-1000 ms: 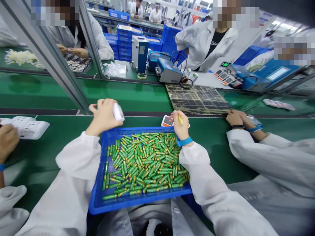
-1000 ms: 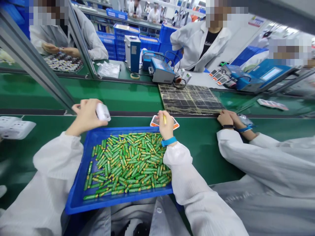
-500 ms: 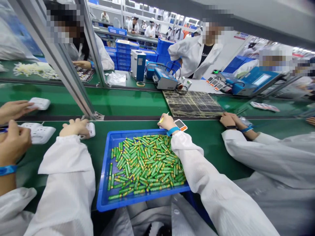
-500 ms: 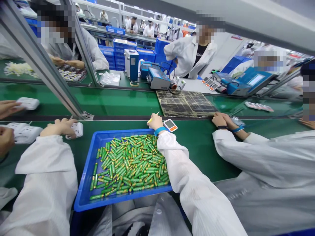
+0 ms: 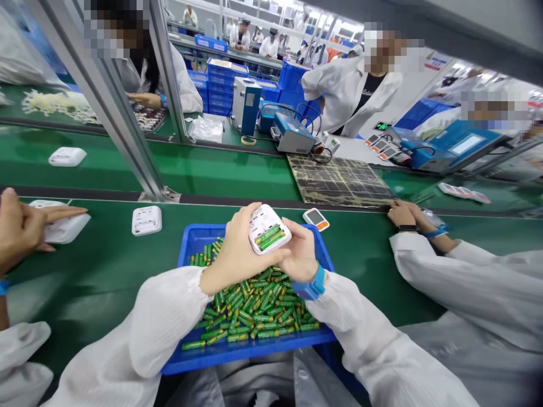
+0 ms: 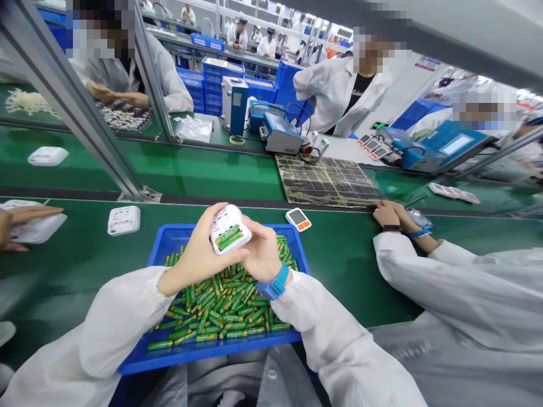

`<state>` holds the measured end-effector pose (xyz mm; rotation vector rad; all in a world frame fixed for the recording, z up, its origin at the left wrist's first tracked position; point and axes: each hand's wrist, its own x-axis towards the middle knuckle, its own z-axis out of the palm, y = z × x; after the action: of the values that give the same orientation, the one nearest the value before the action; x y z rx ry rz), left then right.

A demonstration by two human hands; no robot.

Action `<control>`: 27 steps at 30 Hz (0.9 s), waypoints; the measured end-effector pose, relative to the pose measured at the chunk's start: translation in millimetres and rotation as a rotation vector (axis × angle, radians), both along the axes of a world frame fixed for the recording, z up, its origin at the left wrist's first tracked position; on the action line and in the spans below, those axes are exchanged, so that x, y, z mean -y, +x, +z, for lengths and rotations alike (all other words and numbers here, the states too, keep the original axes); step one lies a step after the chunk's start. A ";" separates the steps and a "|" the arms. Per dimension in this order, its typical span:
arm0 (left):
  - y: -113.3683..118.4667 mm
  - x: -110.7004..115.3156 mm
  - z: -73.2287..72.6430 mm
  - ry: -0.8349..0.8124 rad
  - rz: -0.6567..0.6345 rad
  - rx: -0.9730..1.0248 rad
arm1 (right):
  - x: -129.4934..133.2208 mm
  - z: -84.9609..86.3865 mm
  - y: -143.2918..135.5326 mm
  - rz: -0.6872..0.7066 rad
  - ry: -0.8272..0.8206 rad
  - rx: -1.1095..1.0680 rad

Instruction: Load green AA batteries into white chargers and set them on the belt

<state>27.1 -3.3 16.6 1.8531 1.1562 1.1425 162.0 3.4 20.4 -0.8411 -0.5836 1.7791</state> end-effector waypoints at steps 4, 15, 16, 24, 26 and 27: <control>-2.1 -8.0 -11.6 -0.062 -0.046 0.142 | -4.9 -7.8 4.8 0.041 0.035 0.075; -16.2 -27.9 -23.1 -0.047 0.071 -0.205 | -20.9 -15.6 34.3 -0.415 0.428 0.659; -17.0 -28.7 -23.0 -0.048 0.040 -0.250 | -17.6 -13.6 35.7 -0.422 0.453 0.653; -14.1 -25.0 -20.4 0.030 -0.102 -0.536 | 12.2 -9.3 24.3 -0.110 0.504 0.686; -13.9 -23.9 -20.5 0.055 -0.107 -0.564 | 13.0 -10.6 22.8 -0.074 0.529 0.718; -13.9 -23.4 -20.7 0.068 -0.107 -0.577 | 12.8 -11.2 22.6 -0.053 0.543 0.733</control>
<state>13.2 20.2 -4.1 2.3518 1.3075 0.6008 184.5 -9.3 9.2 -1.0867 -1.4263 1.1279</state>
